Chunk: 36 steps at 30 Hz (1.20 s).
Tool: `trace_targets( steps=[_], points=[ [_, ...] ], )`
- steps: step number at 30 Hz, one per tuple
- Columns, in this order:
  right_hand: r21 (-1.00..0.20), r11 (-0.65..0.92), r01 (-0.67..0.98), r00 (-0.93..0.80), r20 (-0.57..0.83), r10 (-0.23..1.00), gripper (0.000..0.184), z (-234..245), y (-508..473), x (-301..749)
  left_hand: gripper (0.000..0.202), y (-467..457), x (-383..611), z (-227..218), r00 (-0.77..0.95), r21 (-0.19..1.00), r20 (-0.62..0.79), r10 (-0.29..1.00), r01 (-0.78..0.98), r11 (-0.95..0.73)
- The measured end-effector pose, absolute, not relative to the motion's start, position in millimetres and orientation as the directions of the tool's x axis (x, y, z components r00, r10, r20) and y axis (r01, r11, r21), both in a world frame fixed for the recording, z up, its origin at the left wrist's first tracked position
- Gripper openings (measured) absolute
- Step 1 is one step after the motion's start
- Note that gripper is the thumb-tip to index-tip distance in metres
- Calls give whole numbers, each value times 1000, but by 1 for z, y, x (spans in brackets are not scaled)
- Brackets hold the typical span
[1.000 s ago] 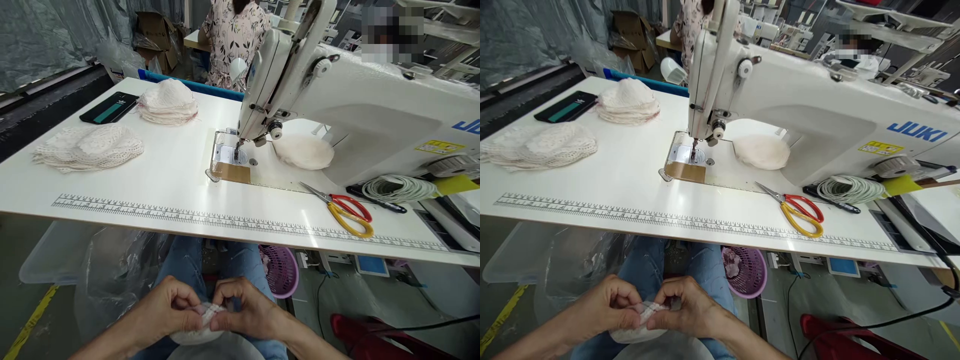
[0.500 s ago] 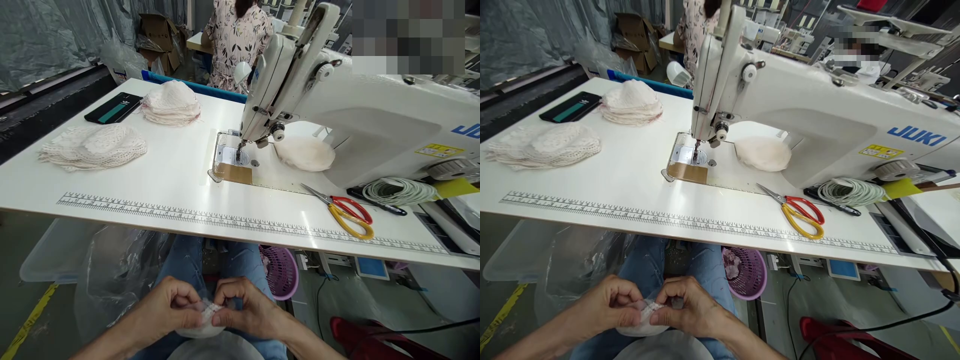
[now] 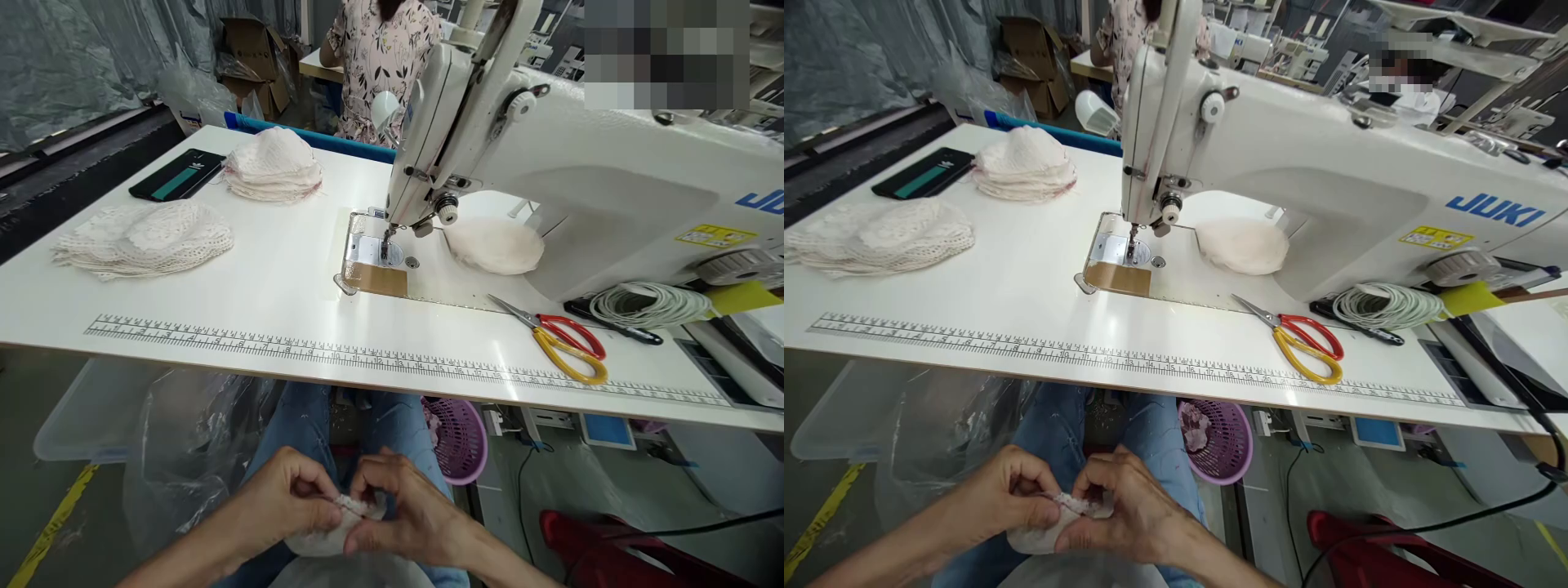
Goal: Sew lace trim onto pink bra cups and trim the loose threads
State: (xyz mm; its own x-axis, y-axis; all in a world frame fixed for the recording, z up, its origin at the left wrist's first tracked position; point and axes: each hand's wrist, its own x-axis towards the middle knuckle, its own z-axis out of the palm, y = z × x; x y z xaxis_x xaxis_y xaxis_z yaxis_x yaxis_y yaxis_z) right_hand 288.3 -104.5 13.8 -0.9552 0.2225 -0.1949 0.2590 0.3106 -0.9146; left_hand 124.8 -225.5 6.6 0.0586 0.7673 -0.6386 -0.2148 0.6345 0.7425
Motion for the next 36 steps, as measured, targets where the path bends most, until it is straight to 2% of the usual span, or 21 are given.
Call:
trace_targets(
  steps=[3, 6, 13, 17, 19, 21, 24, 25, 27, 29, 31, 36],
  points=[
    [-917, 327, 226, -966, -168, 199, 39, 9, -104, 290, 24, -226, 125, 6, 64, 732, -647, 759, -226, 643],
    [-936, 276, 219, -969, -176, 171, 42, 4, -104, 292, 27, -227, 127, 6, 82, 741, -633, 770, -224, 633],
    [-936, 175, 306, -943, -273, 190, 40, 6, -104, 293, 28, -223, 132, 11, 54, 729, -670, 740, -140, 670],
    [-933, 80, 351, -929, -337, 153, 37, 11, -106, 292, 28, -222, 134, 17, 34, 717, -684, 729, -155, 680],
    [-922, 142, 360, -928, -338, 154, 29, 25, -100, 297, 29, -222, 135, 18, 59, 703, -692, 719, -166, 691],
    [-886, 314, 343, -931, -276, 238, 20, 49, -83, 310, 31, -221, 135, 18, 69, 694, -701, 710, -163, 701],
    [-736, 568, 367, -888, -96, 450, 17, 83, -37, 342, 30, -219, 136, 19, 57, 695, -706, 706, -138, 706],
    [-630, 656, 417, -853, -22, 521, 16, 90, -19, 355, 29, -218, 136, 20, 58, 696, -705, 707, -134, 705],
    [-327, 746, 580, -726, 207, 656, 23, 94, 15, 377, 27, -216, 137, 22, 89, 695, -701, 708, -137, 706],
    [-71, 742, 667, -700, 281, 656, 38, 88, 41, 393, 25, -214, 138, 25, 104, 693, -701, 705, -133, 708],
    [20, 746, 665, -721, 275, 636, 45, 80, 58, 403, 24, -214, 139, 26, 100, 691, -705, 702, -124, 712],
    [106, 724, 682, -716, 298, 631, 47, 79, 82, 414, 27, -215, 141, 25, 77, 691, -708, 701, -123, 712]
  ],
)
